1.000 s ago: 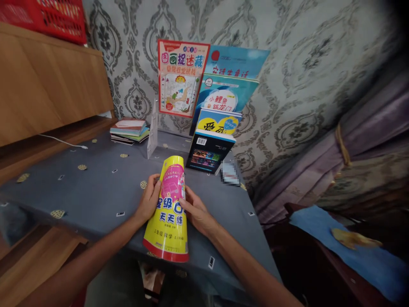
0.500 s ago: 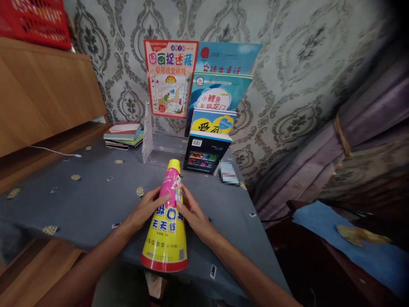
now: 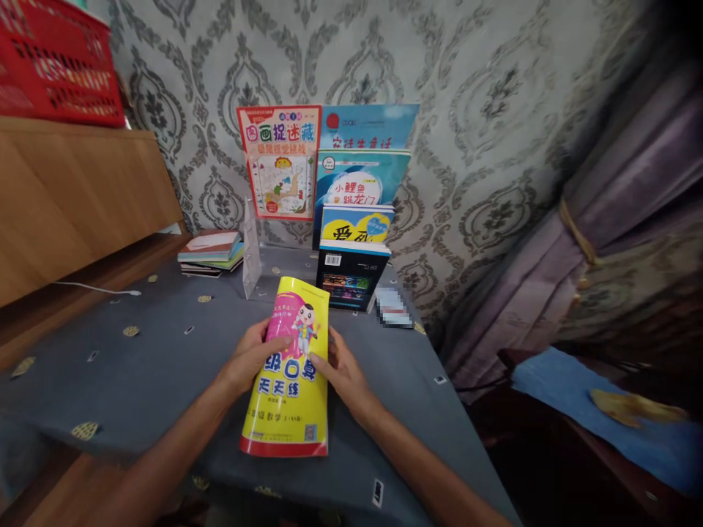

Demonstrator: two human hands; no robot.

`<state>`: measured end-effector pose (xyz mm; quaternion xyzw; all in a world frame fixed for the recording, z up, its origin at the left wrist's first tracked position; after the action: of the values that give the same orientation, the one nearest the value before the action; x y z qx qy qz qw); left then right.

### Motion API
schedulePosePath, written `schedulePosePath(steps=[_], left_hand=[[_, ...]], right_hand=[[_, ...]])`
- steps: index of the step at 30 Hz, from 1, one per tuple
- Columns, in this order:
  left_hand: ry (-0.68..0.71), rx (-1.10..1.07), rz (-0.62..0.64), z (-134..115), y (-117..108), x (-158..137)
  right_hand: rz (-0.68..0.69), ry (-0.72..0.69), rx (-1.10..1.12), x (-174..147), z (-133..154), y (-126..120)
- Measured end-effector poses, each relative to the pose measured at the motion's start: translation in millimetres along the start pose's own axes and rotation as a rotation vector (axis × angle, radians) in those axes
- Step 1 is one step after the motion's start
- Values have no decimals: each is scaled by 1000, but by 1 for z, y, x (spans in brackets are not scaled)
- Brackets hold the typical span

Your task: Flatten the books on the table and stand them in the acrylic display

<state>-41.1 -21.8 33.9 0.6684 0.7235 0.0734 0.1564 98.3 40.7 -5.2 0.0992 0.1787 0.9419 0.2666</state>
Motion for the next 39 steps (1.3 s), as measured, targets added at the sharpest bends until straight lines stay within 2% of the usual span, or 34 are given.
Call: schedulePosePath(steps=[9, 13, 19, 22, 25, 29, 33, 35, 39], left_hand=[[-86, -117, 12, 16, -21, 8], [-67, -203, 1, 26, -29, 10], [9, -239, -57, 23, -56, 6], [23, -246, -126, 18, -75, -3], [42, -224, -152, 8, -79, -10], [145, -187, -142, -19, -62, -13], [404, -93, -183, -48, -49, -24], [495, -37, -202, -50, -49, -32], [504, 52, -183, -36, -58, -40]], right_hand=[[41, 155, -42, 4, 0, -14], [54, 192, 13, 2, -3, -12], [95, 150, -2, -1, 2, -8], [118, 128, -56, 0, 1, -7], [135, 101, -119, 6, 4, -2], [138, 19, -228, 13, 25, 15], [128, -144, -376, 10, 53, 40], [116, -215, -482, 4, 59, 52], [72, -252, -693, -8, 59, 65]])
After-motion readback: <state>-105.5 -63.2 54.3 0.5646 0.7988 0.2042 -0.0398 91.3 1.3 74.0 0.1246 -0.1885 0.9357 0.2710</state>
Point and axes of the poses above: each hand's wrist, its own x-axis towards the middle knuckle, its own y-axis out of the palm, z = x × y, the point moved 7 cm from there along x, towards the middle knuckle, and after that the axes turned 15 degrees about z, right-handed, at the moved point
